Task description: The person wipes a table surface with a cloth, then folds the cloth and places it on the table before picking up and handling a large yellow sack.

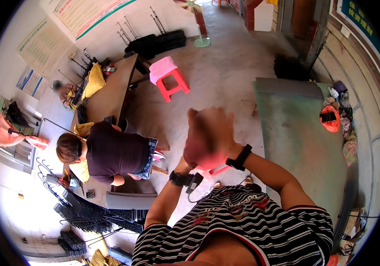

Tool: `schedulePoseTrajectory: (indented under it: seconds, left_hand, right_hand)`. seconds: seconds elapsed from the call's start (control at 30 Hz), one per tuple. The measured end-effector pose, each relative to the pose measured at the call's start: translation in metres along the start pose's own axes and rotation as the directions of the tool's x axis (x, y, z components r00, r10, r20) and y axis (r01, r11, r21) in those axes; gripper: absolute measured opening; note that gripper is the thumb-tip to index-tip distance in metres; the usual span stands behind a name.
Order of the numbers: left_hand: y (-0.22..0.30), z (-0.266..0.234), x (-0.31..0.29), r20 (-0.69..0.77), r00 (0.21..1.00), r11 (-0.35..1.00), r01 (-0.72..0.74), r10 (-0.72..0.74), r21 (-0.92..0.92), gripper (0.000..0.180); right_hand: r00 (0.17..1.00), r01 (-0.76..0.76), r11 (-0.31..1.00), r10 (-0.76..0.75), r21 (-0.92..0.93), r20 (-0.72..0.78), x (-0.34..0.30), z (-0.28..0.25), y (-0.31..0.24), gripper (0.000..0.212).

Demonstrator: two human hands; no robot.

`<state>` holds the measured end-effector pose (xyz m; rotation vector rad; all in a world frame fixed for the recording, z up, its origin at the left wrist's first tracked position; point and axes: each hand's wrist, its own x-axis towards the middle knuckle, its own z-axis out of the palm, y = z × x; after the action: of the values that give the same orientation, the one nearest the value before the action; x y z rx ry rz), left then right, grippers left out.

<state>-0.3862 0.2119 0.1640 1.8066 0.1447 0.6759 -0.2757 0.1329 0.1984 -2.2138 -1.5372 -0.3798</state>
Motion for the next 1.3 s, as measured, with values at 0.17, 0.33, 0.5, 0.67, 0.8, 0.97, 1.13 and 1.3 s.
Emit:
schedulePoseTrajectory:
  seconds: [0.17,0.33,0.5,0.67,0.8,0.97,1.13,1.3]
  left_hand:
    - [-0.014,0.028,0.025,-0.166,0.962,0.805,0.274,-0.218,0.527,0.039]
    - [-0.018,0.027,0.006,-0.231,0.967,0.833,0.041,0.105,0.551,0.029]
    - [-0.006,0.007,0.016,-0.253,0.955,0.970,-0.095,0.152,0.222,0.022]
    - [0.025,-0.031,0.025,-0.143,0.983,0.923,0.160,-0.116,0.349,0.021]
    - [0.089,-0.033,0.045,0.130,0.986,0.991,0.088,-0.100,0.101,0.028]
    - [0.021,-0.007,0.018,-0.270,0.946,0.946,0.093,-0.181,-0.310,0.029]
    - [0.027,-0.010,0.020,-0.263,0.963,0.972,0.117,-0.061,0.202,0.019]
    - [0.043,-0.004,0.027,-0.322,0.929,0.975,0.130,-0.182,-0.178,0.019]
  right_hand:
    - [0.978,0.207,0.978,-0.207,-0.002,-0.003,-0.006,0.049,0.002,0.075]
    - [0.982,0.189,0.871,-0.161,0.453,-0.101,-0.011,0.040,-0.005,0.063]
    - [0.982,0.188,0.743,-0.141,0.642,-0.124,-0.004,0.026,-0.012,0.057]
    - [0.832,0.498,0.853,-0.419,0.158,-0.363,0.029,-0.032,-0.012,0.038]
    - [0.953,-0.295,0.105,0.108,0.950,0.284,0.030,-0.026,-0.014,0.024]
    - [0.896,-0.413,-0.348,0.012,0.842,0.444,0.041,0.021,-0.018,0.033]
    - [0.994,-0.105,0.047,0.020,0.993,0.104,0.023,0.021,-0.030,0.027]
    - [0.978,0.177,0.471,-0.180,0.864,-0.102,0.029,0.013,-0.021,0.012]
